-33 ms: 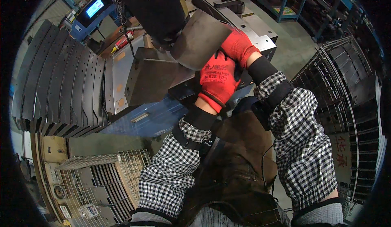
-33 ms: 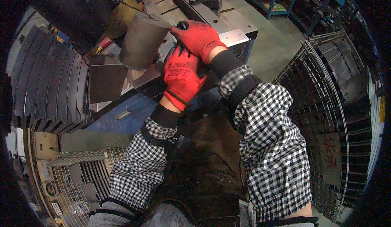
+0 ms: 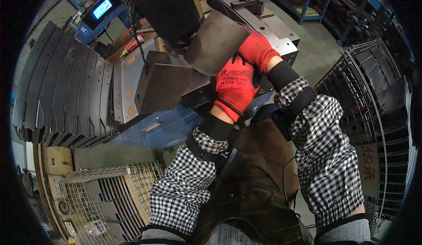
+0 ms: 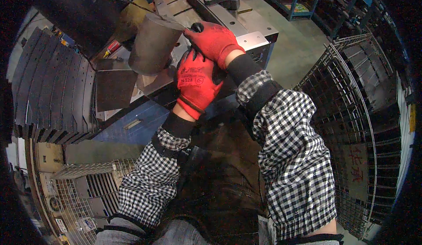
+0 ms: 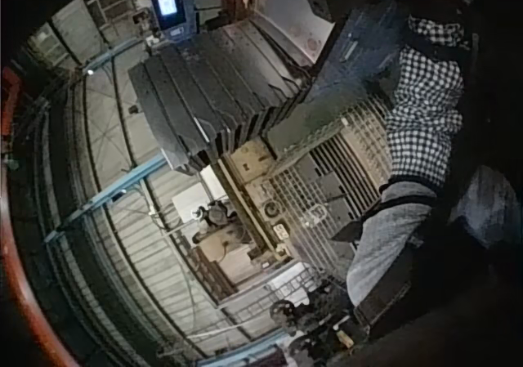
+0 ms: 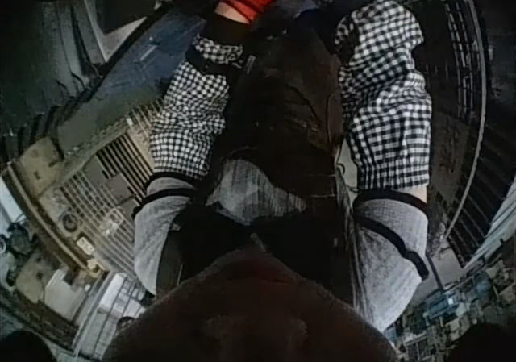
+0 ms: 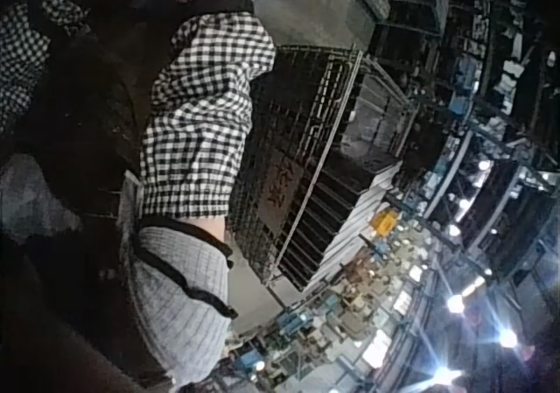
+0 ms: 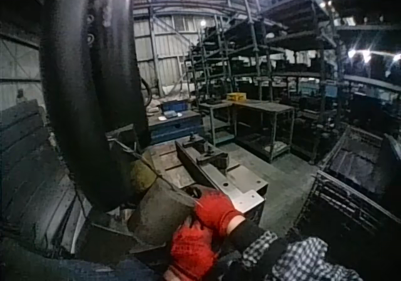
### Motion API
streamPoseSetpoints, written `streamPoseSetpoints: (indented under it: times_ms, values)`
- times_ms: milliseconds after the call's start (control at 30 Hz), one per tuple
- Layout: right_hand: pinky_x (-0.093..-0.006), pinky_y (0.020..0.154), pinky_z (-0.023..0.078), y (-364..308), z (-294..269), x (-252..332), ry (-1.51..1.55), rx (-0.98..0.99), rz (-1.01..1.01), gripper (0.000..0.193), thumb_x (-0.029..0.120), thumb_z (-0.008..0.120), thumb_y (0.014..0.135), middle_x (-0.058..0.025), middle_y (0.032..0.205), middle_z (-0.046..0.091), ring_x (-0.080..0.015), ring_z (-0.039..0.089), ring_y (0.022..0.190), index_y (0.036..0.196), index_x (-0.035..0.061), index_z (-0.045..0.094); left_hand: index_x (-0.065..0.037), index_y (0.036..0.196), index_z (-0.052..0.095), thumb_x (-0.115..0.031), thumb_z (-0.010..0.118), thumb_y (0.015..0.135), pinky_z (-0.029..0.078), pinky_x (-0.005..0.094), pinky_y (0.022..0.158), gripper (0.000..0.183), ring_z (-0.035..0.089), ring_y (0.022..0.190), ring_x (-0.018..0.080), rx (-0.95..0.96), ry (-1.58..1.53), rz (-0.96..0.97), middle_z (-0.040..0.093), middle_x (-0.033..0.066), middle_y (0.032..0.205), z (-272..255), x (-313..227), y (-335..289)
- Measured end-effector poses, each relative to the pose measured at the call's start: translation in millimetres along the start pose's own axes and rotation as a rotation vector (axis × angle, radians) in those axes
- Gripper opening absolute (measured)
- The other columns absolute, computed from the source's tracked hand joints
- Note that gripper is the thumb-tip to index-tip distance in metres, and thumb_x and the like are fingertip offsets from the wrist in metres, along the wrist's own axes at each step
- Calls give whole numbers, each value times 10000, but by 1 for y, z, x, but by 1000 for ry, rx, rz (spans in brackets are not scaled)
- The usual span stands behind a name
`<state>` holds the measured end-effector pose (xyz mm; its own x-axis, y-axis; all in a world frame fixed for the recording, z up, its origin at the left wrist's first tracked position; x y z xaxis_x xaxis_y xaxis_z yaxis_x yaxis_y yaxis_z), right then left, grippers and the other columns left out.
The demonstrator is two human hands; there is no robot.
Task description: Positioning metal plates on a workbench and using a vertical drilling machine to create holes.
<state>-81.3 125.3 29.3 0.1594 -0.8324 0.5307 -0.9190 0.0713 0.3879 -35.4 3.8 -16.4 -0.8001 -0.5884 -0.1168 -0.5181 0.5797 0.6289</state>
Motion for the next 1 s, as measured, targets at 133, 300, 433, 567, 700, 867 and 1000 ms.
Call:
streamPoseSetpoints:
  times_ms: [133,300,433,567,700,867,1000]
  values:
    - [-441,912,483,1,3,-3,13,-23,-8,536,570,536,909,-208,1068,691,-386,638,1034,1034,75,701,-64,1275,572,-432,771,657,403,513,1001,746,497,1176,405,-19,-35,-9,544,193,1283,0,0,1]
    - [-444,911,483,1,1,-2,7,-14,2,546,568,538,907,-211,1072,690,-388,637,1035,1046,64,695,-67,1282,569,-465,771,653,402,510,1005,771,492,1188,403,-9,8,-8,546,190,1284,1,0,1]
    - [-442,908,484,2,4,-3,-10,-37,-34,537,556,552,904,-203,1052,695,-386,643,1023,1079,67,691,-70,1282,569,-471,782,649,402,504,1012,778,490,1201,396,13,-33,-32,542,185,1292,0,1,1]
    - [-412,935,484,10,-9,-3,273,-202,-12,484,480,569,933,-199,1144,662,-350,629,1072,1190,78,650,-73,1268,571,-443,796,656,403,489,1020,750,490,1212,380,-3,51,-33,531,179,1301,0,-3,0]
    - [-395,979,471,19,-44,22,119,-695,-289,472,352,565,976,-168,1298,602,-305,588,1174,1339,51,555,-110,1266,572,-367,819,645,403,473,1036,716,490,1226,357,-27,17,-56,518,160,1305,1,-5,1]
    - [-410,968,470,-6,-125,112,-312,-927,-864,430,264,578,969,-153,1303,577,-308,568,1204,1352,72,540,-137,1495,365,-334,861,663,442,502,1035,989,478,1291,412,88,-67,-72,411,237,1471,-4,-1,-1]
    - [-429,973,484,-13,-107,176,-104,-881,-964,434,215,620,942,-170,1280,560,-327,576,1185,1358,117,545,-148,1499,363,-332,859,663,446,508,1015,990,490,1283,398,207,-50,-137,419,229,1465,3,3,-3]
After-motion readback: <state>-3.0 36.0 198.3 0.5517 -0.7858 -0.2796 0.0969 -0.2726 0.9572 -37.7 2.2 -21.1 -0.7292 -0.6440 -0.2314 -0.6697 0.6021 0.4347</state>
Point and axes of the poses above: each hand's wrist, its own y-axis towards the middle knuckle, its own z-axis out of the palm, x = y × z, the point moved 2 cm from there along y, towards the middle knuckle
